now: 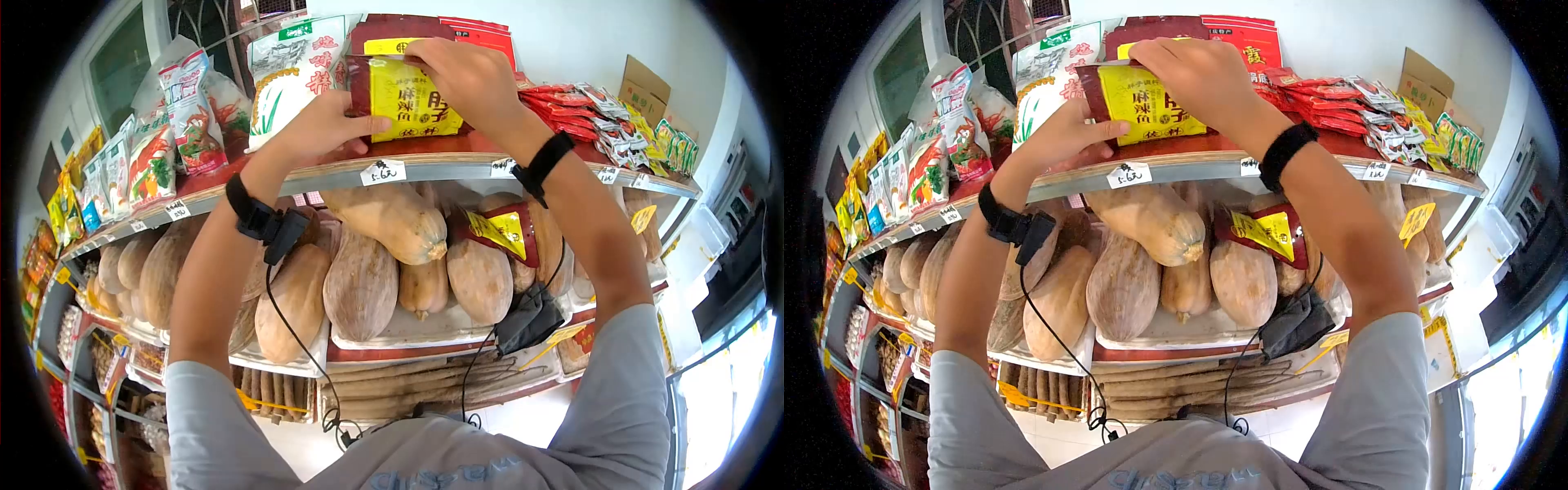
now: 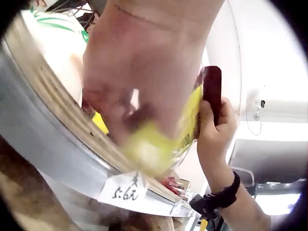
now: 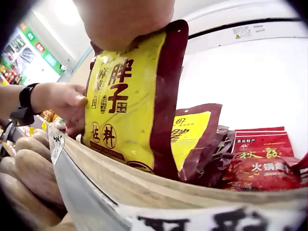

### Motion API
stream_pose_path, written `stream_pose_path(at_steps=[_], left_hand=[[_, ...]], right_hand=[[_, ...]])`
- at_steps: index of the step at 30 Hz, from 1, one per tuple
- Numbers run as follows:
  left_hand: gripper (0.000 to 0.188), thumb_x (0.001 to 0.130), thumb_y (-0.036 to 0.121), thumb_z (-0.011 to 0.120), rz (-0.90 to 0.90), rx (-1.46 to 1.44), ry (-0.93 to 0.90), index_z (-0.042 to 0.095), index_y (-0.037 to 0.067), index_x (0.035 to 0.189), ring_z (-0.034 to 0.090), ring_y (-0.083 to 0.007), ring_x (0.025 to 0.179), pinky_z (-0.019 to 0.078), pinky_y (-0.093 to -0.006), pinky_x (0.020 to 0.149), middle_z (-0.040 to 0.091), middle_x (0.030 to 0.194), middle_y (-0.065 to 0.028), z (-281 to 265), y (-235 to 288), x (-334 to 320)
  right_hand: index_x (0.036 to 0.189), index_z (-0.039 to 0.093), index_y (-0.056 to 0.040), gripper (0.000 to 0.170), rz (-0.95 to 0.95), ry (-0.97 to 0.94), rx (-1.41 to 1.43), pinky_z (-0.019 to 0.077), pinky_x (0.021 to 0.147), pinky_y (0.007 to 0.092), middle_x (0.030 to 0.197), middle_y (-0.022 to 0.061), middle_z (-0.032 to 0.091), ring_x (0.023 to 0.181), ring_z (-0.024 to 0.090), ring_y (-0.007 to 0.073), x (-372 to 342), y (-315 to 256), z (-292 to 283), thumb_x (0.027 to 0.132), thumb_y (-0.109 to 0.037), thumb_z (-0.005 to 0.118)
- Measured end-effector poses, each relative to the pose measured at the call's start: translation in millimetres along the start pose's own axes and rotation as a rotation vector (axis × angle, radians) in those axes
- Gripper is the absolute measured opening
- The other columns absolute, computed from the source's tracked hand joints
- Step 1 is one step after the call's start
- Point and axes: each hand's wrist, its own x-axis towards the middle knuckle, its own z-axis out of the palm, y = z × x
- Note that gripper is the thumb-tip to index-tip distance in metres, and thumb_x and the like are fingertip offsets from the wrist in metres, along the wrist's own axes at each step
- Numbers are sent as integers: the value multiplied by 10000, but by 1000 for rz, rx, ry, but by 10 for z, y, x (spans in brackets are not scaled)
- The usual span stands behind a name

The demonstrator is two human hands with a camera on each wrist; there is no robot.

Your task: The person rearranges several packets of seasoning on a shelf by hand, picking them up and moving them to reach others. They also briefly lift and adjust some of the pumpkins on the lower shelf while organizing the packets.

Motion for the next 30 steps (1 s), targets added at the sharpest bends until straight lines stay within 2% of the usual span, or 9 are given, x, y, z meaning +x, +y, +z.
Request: stream_pose_path(at_steps=[7, 9, 10, 15, 22, 25, 26, 28, 30], left_hand=[[344, 861, 243, 711, 179, 168, 145, 655, -88, 937, 639, -183, 570, 522, -313, 572, 685, 755, -153, -66, -410, 130], [269, 845, 172, 698, 262, 560, 177, 669, -61, 975, 676, -259, 655, 522, -346, 626, 680, 793, -205, -43, -422, -12], [251, 789, 72, 673, 596, 514, 157, 685, -16, 1024, 677, -312, 738, 518, -353, 677, 678, 860, -214, -38, -427, -87], [322, 767, 3, 594, 635, 550, 156, 693, 0, 1074, 683, -262, 880, 517, -310, 782, 705, 980, -170, 84, -469, -215], [426, 654, -93, 577, 740, 588, 193, 714, 45, 1033, 625, -332, 756, 490, -367, 672, 671, 890, -195, 30, -496, -76], [292, 745, -19, 627, 179, 474, 222, 720, 52, 1013, 607, -327, 630, 483, -363, 615, 638, 751, -213, 57, -267, -30], [292, 745, -19, 627, 176, 475, 226, 720, 52, 1013, 607, -327, 630, 483, -363, 615, 638, 751, -213, 1, -300, 19], [222, 815, 79, 696, 497, 692, 95, 721, 39, 1031, 599, -138, 592, 468, -277, 581, 704, 799, -139, -102, -444, 119], [202, 836, 106, 692, 457, 686, 156, 722, 38, 1024, 591, -134, 590, 466, -284, 577, 704, 783, -133, -80, -469, 150]], right_hand=[[1238, 517, -62, 566, 686, 5, 586, 549, 823, 307, 1178, 98, 596, 965, 647, 192, -82, -107, -453, 743, -96, 789], [1300, 481, -49, 633, 842, -329, 921, 485, 925, 325, 1269, 119, 551, 1143, 564, 189, -427, -59, -639, 750, -156, 774], [1328, 462, -46, 667, 859, -561, 1009, 467, 966, 341, 1294, 127, 544, 1168, 559, 216, -579, -48, -703, 745, -148, 770], [1398, 412, -85, 732, 272, -749, 470, 391, 1060, 411, 1385, 183, 471, 1296, 443, 342, -881, -248, -751, 726, -40, 700], [1263, 563, -45, 473, 408, -867, 624, 482, 908, 412, 1212, 178, 614, 1082, 598, 354, -929, 34, -446, 816, -193, 605], [1262, 574, -70, 453, 206, -1128, 240, 504, 832, 418, 1163, 149, 641, 954, 637, 363, -720, 74, -370, 812, -119, 584], [1168, 617, -94, 336, 435, -940, 606, 492, 737, 443, 942, 154, 670, 889, 621, 370, -831, 163, -215, 833, -110, 634], [1129, 636, -92, 285, 388, -905, 586, 497, 722, 443, 920, 157, 668, 854, 625, 371, -850, 154, -222, 847, -132, 622], [1090, 654, -89, 242, 339, -862, 556, 501, 706, 443, 898, 160, 666, 818, 630, 372, -791, 177, -191, 861, -154, 611]])
